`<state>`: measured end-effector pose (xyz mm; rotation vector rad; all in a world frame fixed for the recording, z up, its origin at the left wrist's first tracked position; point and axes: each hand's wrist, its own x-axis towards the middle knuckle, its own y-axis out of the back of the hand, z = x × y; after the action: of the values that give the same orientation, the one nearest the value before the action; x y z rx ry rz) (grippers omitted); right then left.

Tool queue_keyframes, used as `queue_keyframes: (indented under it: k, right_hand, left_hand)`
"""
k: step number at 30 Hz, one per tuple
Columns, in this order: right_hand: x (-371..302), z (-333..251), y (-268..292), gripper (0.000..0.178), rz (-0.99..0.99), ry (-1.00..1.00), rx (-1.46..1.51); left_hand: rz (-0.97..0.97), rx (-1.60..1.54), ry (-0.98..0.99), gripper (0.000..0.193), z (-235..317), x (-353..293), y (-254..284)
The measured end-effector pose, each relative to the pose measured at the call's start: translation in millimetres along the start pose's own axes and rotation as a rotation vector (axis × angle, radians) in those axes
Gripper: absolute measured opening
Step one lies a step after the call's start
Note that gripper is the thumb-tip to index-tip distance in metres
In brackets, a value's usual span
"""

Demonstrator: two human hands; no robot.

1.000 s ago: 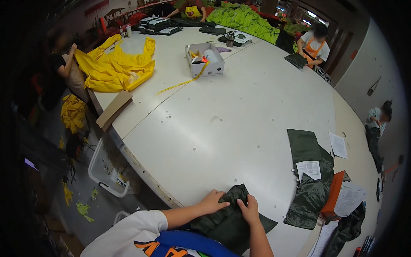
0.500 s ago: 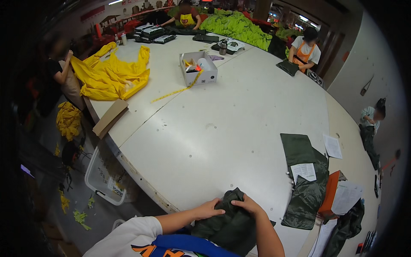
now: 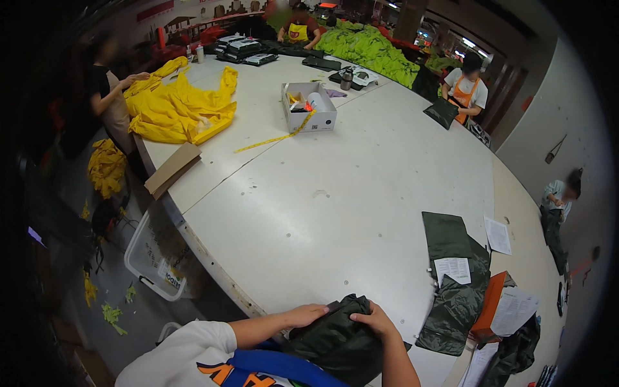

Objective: The person folds a large green fabric item on a white table, smoothing and aligning edges before folding it into a compact rectangle. The folded item is placed into a white plastic basket. The person then retrieves another green fabric item from the basket and begins folding it.

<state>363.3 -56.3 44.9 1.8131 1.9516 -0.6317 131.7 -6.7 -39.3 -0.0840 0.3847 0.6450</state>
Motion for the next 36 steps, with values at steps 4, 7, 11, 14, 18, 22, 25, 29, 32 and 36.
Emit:
queue_keyframes:
  k: [4,7,11,14,18,22,25,29,32,36]
  right_hand:
    - [-10.9,-4.7,-6.1,0.049,0.001,0.028,-0.008]
    - [-15.8,-8.6,-10.3,0.049,-0.003,0.031,-0.022]
    - [-21.5,-7.1,-10.9,0.051,0.031,0.027,-0.013]
    - [-23.9,-2.6,-7.8,0.054,0.041,0.019,-0.059]
    - [-25.8,4.0,-4.2,0.057,0.037,0.069,-0.064]
    - [-34.4,-17.7,-12.2,0.048,-0.052,-0.017,-0.049]
    - [-36.5,-12.7,-12.8,0.04,-0.053,-0.044,-0.062]
    - [-43.1,-11.1,-21.6,0.035,0.0,-0.024,-0.051]
    - [-46.7,1.2,-12.8,0.032,0.041,-0.013,-0.049]
    - [-46.9,12.7,0.7,0.035,0.083,-0.016,-0.054]
  left_hand:
    - [0.284,0.222,-0.12,0.049,-8.2,-6.2,-19.6]
    - [0.269,0.274,-0.113,0.052,-24.1,-0.1,-16.5]
    - [0.21,0.313,-0.043,0.049,21.4,-26.8,-15.5]
    - [0.17,0.383,-0.045,0.045,31.2,-37.7,-18.7]
    - [0.142,-0.033,0.031,0.037,30.0,-41.5,-19.9]
    - [-0.25,-0.584,0.331,0.031,-0.9,-10.6,-5.1]
    - [-0.51,-0.521,0.287,0.035,-13.3,4.1,-21.8]
    - [-0.469,0.093,0.001,0.033,-50.0,47.6,-29.3]
    - [-0.493,0.591,-0.116,0.033,-6.5,36.1,-28.0]
    - [-0.249,0.711,-0.024,0.035,11.4,22.5,-29.0]
